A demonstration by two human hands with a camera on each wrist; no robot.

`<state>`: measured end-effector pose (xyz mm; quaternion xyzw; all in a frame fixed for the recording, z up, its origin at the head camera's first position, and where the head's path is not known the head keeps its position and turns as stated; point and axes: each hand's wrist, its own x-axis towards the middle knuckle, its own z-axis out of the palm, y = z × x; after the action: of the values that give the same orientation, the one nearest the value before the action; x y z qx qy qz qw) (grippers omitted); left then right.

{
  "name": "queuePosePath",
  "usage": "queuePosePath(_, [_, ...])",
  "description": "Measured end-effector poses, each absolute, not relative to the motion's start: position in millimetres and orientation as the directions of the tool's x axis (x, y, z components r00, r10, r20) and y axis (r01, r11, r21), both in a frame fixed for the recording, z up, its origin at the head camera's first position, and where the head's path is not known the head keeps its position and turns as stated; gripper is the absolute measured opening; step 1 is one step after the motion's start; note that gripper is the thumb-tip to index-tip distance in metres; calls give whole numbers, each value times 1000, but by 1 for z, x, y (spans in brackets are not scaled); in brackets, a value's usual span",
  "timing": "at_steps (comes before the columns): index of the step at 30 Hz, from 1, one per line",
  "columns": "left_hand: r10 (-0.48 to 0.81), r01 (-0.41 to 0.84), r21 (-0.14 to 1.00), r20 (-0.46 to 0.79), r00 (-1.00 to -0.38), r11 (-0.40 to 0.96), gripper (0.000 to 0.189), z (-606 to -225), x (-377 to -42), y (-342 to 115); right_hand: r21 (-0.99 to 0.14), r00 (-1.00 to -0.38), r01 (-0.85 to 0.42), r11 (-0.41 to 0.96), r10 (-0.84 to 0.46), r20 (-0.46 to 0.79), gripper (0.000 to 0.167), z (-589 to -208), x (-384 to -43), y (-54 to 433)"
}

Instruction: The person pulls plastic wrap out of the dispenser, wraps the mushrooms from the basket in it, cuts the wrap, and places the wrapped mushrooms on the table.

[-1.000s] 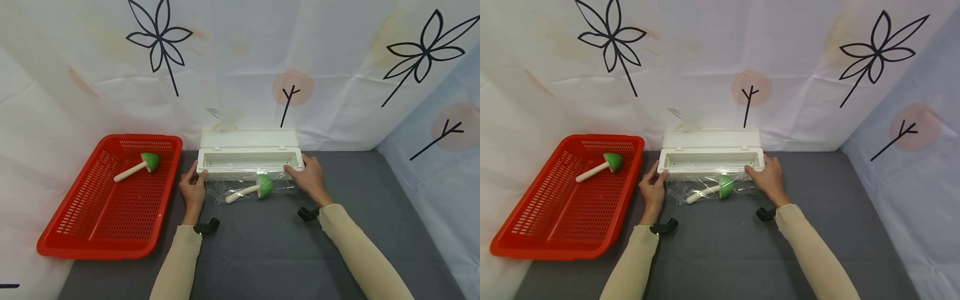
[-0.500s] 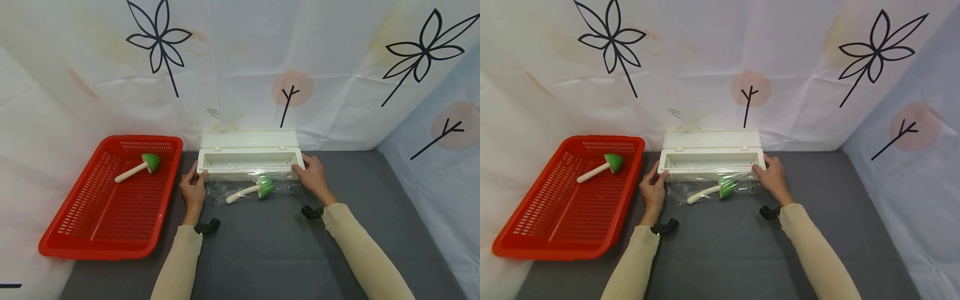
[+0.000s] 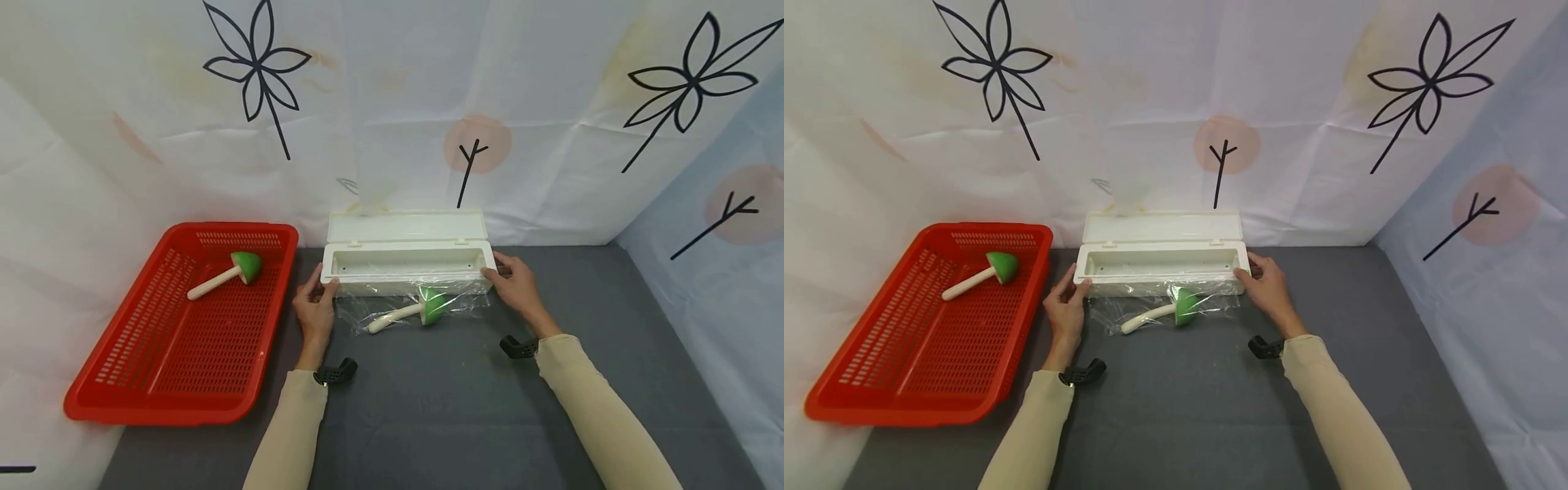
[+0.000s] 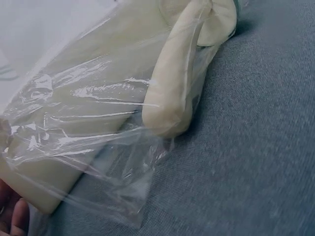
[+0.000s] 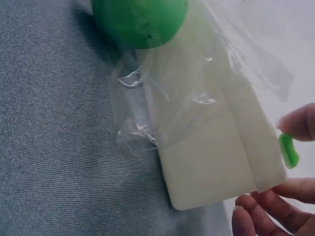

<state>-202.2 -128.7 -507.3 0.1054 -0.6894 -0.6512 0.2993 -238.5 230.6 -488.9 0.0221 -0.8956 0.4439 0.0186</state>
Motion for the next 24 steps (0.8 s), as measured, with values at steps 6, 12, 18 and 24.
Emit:
queuePosePath(6, [-524,211,967,254,-813,141,44,-533,-214,-139,-808,-1000,-9,590,-15,0,63,-486,-237,231])
queuePosePath(12, [-486,156,978,204,-850,138,51,-535,-210,-140,-821,-999,14,570,43,12,63,-484,-231,228])
queuePosePath(18, [-474,127,982,178,-862,138,59,-529,-201,-137,-811,-988,-88,578,50,143,54,-483,-217,226])
queuePosePath(24, [-514,129,980,190,-836,152,53,-522,-193,-134,-739,-970,-236,631,-113,213,40,-483,-200,228])
